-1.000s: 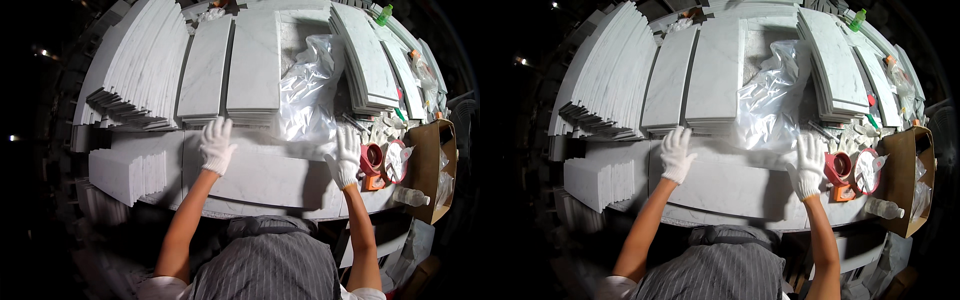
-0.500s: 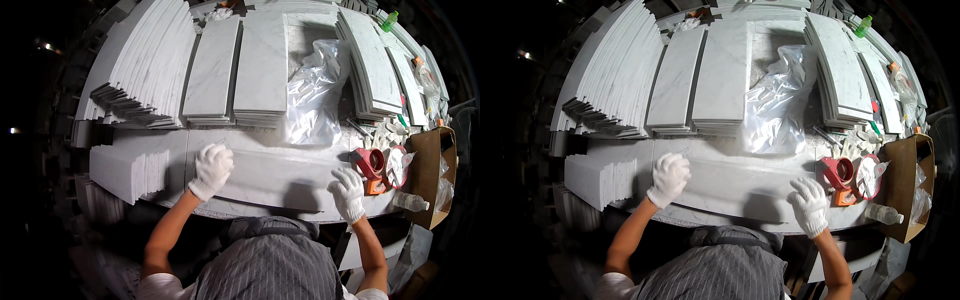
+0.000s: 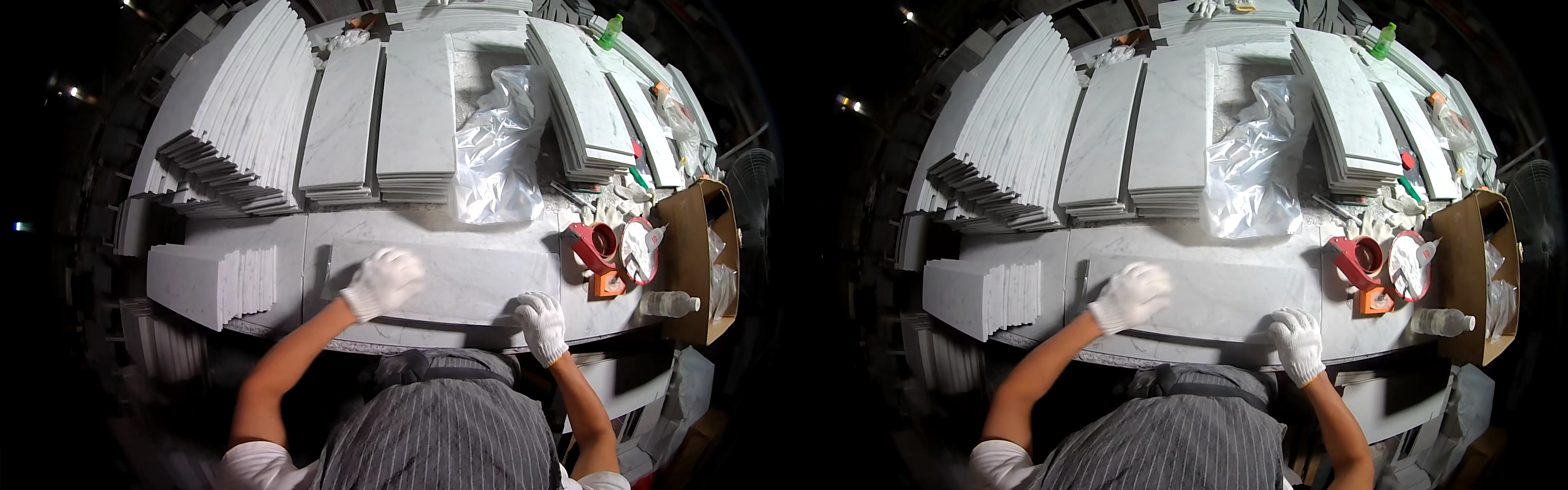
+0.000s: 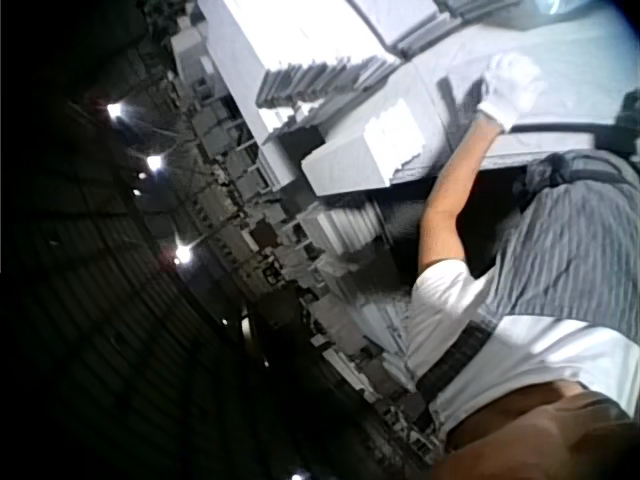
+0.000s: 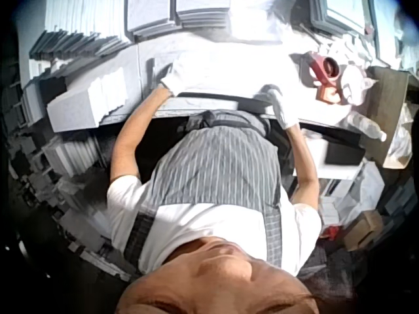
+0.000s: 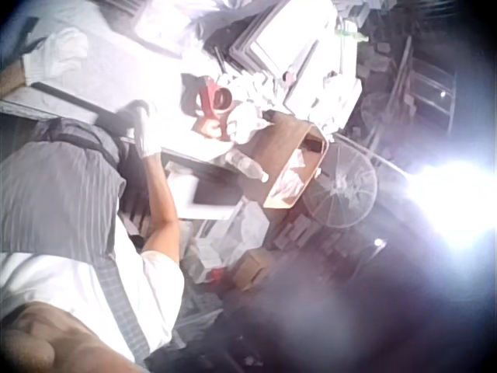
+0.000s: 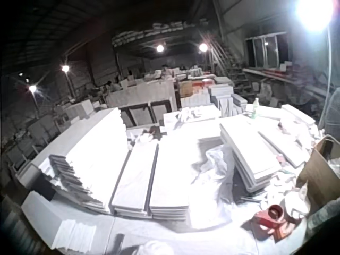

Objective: The person wraps individual white rectangular tiles in plastic bags at a workbench. They pick up a tile, place it into a plastic bag, smooth the bag around the tile, and set the wrapped tile aside. The process is repeated for multiple tiles.

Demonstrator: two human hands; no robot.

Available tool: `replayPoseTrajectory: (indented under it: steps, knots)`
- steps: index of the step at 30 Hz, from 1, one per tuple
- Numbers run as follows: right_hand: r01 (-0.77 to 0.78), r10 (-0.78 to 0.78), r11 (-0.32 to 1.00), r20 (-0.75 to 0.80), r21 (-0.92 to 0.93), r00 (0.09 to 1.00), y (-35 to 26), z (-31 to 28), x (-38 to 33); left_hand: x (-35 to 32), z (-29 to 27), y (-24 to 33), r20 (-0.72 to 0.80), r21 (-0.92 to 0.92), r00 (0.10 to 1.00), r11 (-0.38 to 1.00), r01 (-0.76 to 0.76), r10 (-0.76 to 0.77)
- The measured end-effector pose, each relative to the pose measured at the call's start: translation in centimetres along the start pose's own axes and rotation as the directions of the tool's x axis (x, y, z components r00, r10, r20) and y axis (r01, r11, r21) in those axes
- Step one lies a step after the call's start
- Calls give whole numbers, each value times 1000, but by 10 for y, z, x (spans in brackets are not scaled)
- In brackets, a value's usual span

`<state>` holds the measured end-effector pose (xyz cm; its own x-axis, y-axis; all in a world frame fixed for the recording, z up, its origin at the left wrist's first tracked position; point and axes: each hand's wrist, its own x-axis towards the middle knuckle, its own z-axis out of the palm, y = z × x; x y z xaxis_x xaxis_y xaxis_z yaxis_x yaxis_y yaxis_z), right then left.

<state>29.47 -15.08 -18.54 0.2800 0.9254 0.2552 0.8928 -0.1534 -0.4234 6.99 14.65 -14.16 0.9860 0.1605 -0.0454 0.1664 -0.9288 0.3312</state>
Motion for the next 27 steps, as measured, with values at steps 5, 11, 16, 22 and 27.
replayPoseTrajectory:
  steps: [5, 11, 16, 22, 27]
  knots:
    - [-19, 19, 1000, 128, -8, 992, -8, -15, -16, 70, 111, 59, 116, 217, 962, 939, -267, 247]
    - [-274, 241, 910, 139, 313, 960, -63, -61, 11, 60, 111, 124, 263, -32, 863, 898, -438, 431]
    - [-135, 221, 912, -189, 387, 957, -85, -26, 93, 57, 88, 124, 241, -378, 938, 914, -146, 250]
    - [-280, 278, 922, -48, -266, 960, -12, 34, 31, 30, 68, 122, -279, -500, 958, 840, -209, 72]
    - [-322, 332, 909, -7, -263, 943, -20, 33, 22, -30, 69, 25, -453, -33, 778, 881, 473, -435]
